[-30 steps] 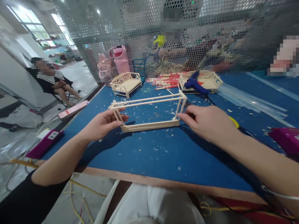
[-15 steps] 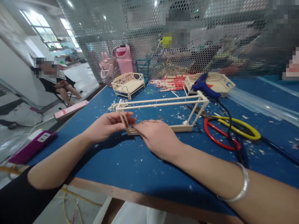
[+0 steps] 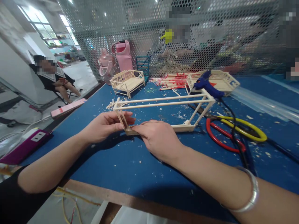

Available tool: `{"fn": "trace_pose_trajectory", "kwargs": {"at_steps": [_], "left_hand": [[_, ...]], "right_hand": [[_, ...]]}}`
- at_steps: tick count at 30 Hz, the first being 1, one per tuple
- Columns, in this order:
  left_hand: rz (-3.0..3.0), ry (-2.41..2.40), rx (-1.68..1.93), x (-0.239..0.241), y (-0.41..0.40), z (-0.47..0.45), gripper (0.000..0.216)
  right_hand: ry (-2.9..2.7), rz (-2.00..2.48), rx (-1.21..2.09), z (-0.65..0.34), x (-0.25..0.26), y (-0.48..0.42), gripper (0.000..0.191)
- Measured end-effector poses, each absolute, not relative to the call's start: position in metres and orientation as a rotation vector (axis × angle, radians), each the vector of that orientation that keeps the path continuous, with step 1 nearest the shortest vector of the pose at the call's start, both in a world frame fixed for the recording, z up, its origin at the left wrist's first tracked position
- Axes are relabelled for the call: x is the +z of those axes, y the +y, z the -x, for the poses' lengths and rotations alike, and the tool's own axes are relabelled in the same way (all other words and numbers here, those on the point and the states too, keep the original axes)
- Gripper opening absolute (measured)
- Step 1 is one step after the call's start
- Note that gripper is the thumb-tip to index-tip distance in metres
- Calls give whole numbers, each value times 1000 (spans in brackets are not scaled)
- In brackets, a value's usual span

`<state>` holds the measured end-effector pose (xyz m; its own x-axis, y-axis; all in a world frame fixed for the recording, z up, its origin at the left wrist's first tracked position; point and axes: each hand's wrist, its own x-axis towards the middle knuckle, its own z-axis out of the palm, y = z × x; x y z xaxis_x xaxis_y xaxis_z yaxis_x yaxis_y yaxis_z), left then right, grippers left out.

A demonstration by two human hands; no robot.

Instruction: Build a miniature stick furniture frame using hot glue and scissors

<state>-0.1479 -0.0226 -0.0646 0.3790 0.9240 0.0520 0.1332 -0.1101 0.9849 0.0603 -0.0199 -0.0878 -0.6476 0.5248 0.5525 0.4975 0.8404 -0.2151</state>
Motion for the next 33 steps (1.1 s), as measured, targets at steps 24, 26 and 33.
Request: {"fn": "trace_pose_trajectory", "kwargs": {"at_steps": [24,26,33], "left_hand": [[-1514,1236,1109,-51,-21,150,55],[-1490,1239,1113,-51,-20,149,56],[-1413,1260,1113,-47,-21,146,56]], "right_hand": [[-2263,1075,-168,-193,-93,-90,13],[-2068,1213,-298,-219,-93,-93,15],[-1742,1356,52,-198,-54,-63,17]]}}
